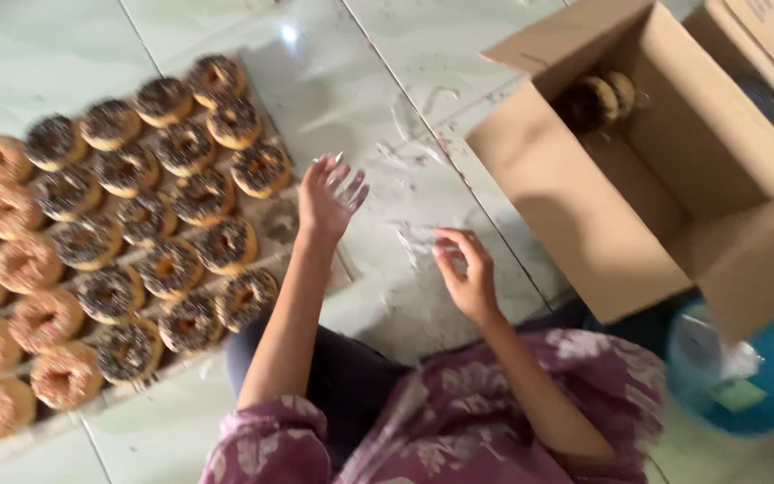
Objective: The person sits on the floor and individually wraps chocolate-sprinkled donuts in clear plastic bags. They then place each wrapped donut into a cardboard box. The process is repeated for multiple donuts from a tray.
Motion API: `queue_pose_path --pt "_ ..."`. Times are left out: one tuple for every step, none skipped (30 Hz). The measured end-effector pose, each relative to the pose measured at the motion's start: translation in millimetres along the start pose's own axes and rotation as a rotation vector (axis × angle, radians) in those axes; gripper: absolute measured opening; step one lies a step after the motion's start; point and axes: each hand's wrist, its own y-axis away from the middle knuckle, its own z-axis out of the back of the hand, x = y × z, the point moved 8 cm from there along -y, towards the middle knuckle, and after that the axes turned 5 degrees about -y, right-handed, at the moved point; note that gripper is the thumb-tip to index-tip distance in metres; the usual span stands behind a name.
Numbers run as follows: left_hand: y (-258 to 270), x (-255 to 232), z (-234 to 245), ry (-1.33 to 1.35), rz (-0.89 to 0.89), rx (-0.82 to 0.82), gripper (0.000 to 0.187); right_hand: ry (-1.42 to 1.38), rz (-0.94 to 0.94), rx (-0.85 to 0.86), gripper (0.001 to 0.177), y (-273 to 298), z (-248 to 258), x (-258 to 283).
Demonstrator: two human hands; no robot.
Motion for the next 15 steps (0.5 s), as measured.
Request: queue_pose_path --pt "10 -15 5 -0.002 -0.013 -0.009 0.039 -0.054 -0.100 -0.061 0.032 -8 -15 -24" --pt "18 -27 7 -0.003 -0.027 -0.018 0.043 -0.060 -0.152 -0.024 0.040 -17 -45 -44" --pt "23 -35 5 0.076 -0.030 -0.025 0.043 -0.062 -0.208 0.014 0.048 -25 -78 -64" --pt "27 -41 4 0.155 -0.032 -0.032 0.043 -0.099 -0.153 0.020 0.059 -37 -112 -75" --pt "29 -45 3 0.241 -0.031 -0.046 0.043 -0.132 -0.105 0.034 0.070 -46 -146 -85" --pt "29 -50 4 0.230 -0.057 -0.094 0.042 -0.140 -0.066 0.054 0.071 -56 -181 -96" --pt "30 -54 8 0.222 -0.088 -0.146 0.040 -0.097 -0.032 0.081 0.073 -66 -215 -106" --pt "28 -58 11 0.214 -0.119 -0.197 0.039 -0.039 0.007 0.106 0.075 -77 -247 -114" --pt "26 -62 8 0.229 -0.153 -0.170 0.039 0.031 0.045 0.123 0.078 -88 -276 -118" --pt "27 -64 6 0.245 -0.186 -0.143 0.040 0.099 0.080 0.141 0.082 -99 -300 -120" --pt "24 -71 1 0.256 -0.225 -0.106 0.040 0.194 0.121 0.138 0.087 -115 -319 -117" --pt "20 -72 -2 0.302 -0.213 -0.075 0.040 0.290 0.160 0.131 0.092 -129 -333 -112" --pt "19 -71 -4 0.350 -0.197 -0.048 0.039 0.400 0.186 0.123 0.097 -137 -342 -107" --pt "16 -71 -5 0.397 -0.180 -0.021 0.038 0.522 0.184 0.115 0.103 -143 -346 -102" --pt "15 -71 -6 0.390 -0.171 -0.008 0.038 0.631 0.174 0.107 0.109 -145 -347 -96"
